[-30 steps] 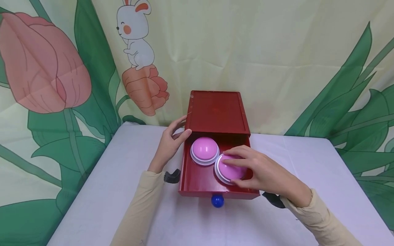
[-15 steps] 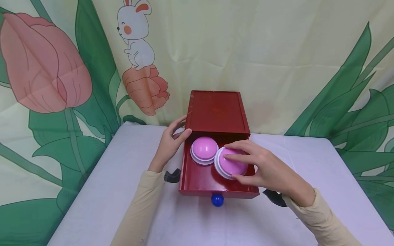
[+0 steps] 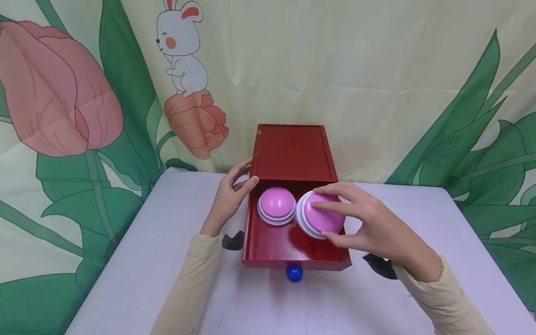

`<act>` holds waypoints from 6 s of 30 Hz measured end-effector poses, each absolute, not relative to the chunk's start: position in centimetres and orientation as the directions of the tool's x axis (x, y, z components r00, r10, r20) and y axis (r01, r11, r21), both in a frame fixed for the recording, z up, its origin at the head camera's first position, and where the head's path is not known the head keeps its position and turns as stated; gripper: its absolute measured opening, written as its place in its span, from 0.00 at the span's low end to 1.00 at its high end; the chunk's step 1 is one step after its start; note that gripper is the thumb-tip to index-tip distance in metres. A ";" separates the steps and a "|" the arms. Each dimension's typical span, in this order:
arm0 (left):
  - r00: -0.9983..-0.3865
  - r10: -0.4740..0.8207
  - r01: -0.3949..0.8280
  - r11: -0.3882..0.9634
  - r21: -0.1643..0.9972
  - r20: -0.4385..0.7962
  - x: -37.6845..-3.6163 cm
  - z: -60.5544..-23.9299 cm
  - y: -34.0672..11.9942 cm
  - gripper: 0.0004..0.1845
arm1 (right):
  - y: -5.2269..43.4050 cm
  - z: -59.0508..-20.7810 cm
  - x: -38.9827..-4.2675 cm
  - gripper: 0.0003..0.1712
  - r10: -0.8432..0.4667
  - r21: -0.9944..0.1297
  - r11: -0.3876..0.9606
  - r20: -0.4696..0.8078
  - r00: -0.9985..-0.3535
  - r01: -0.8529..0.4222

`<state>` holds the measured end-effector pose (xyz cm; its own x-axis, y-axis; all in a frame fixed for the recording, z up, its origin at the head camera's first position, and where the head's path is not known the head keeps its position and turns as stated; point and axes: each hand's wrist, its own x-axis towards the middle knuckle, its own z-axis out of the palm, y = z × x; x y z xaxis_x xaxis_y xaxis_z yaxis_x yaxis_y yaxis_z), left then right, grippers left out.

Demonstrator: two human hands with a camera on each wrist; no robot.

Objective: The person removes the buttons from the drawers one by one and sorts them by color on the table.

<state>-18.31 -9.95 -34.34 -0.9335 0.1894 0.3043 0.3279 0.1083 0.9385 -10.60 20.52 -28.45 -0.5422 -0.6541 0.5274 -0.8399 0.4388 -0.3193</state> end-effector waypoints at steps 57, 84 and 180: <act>-0.921 0.184 0.366 0.108 0.924 0.343 -18.5 -34.7 -9.9 0.28 | 27.2 -29.7 -12.0 0.43 -0.474 -0.301 0.648 0.561 -0.679 -0.700; -0.917 0.186 0.375 0.101 0.921 0.353 -18.5 -34.9 -9.9 0.28 | 27.8 -34.7 -14.0 0.37 -0.425 -0.357 0.684 0.514 -0.745 -0.636; -0.916 0.178 0.378 0.087 0.922 0.359 -18.3 -34.9 -9.9 0.28 | 28.4 -43.1 -17.9 0.26 -0.312 -0.532 0.745 0.254 -0.915 -0.402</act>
<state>-18.25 -9.94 -34.92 -0.9164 0.1776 0.3587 0.3778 0.0875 0.9217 -17.89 28.44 -43.13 -0.9154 -0.3123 0.2539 -0.4018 0.7452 -0.5322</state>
